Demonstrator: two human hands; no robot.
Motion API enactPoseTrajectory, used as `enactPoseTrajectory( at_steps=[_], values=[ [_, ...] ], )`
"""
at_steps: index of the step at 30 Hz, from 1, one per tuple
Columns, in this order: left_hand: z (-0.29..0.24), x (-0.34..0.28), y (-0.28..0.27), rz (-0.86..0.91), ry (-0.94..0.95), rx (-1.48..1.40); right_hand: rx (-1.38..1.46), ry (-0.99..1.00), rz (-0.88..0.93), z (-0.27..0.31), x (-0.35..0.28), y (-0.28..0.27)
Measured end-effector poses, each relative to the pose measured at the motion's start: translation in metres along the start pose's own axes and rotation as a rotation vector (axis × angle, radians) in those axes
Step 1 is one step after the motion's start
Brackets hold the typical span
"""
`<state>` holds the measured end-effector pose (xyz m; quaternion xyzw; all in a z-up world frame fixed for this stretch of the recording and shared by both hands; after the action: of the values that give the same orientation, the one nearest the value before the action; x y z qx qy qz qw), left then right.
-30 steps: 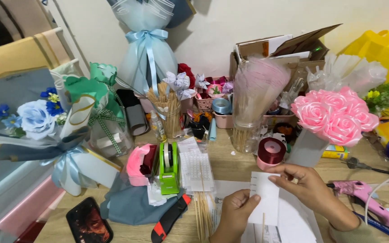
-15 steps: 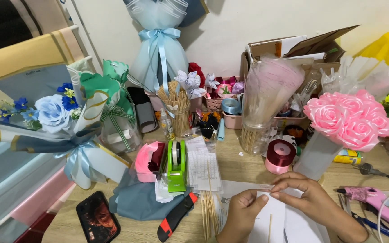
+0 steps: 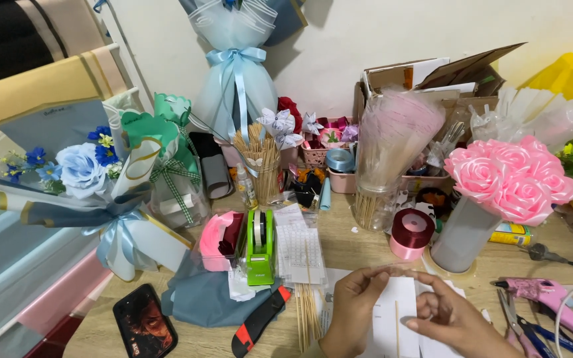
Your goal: Attaching labels or small cards to sticks for flower arrangements at a florist workstation.
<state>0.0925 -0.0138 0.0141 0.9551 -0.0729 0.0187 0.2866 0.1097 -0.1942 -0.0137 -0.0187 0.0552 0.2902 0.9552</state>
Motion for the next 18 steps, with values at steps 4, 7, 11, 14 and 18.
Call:
enactPoseTrajectory(
  at_steps=[4, 7, 11, 14, 18],
  values=[
    [0.012, 0.004, 0.002, 0.017, 0.009, -0.012, 0.049, -0.191, 0.101, -0.006, 0.005, 0.013],
    [0.019, -0.016, -0.003, -0.016, -0.179, 0.26, 0.037, -0.204, -0.131, -0.011, 0.004, -0.014],
    [0.026, -0.046, 0.009, 0.153, -0.302, 0.321, 0.089, -0.181, -0.181, 0.003, 0.002, -0.01],
    [0.042, -0.046, -0.015, 0.132, -0.365, 0.304, 0.163, -0.134, -0.162, 0.017, 0.001, 0.006],
    [0.004, -0.02, -0.076, -0.135, -0.134, 0.43, 0.038, -0.139, -0.285, 0.015, -0.005, -0.017]
  ],
)
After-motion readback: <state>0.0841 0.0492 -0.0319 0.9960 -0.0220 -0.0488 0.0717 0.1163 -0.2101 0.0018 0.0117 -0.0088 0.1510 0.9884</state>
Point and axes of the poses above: each hand's wrist, its own x-axis towards the middle knuckle, its own y-axis out of the palm, z = x × y, the point moved 8 cm from there along x, towards the middle knuckle, and after that the axes turned 13 degrees about z, right-handed, at the moved point
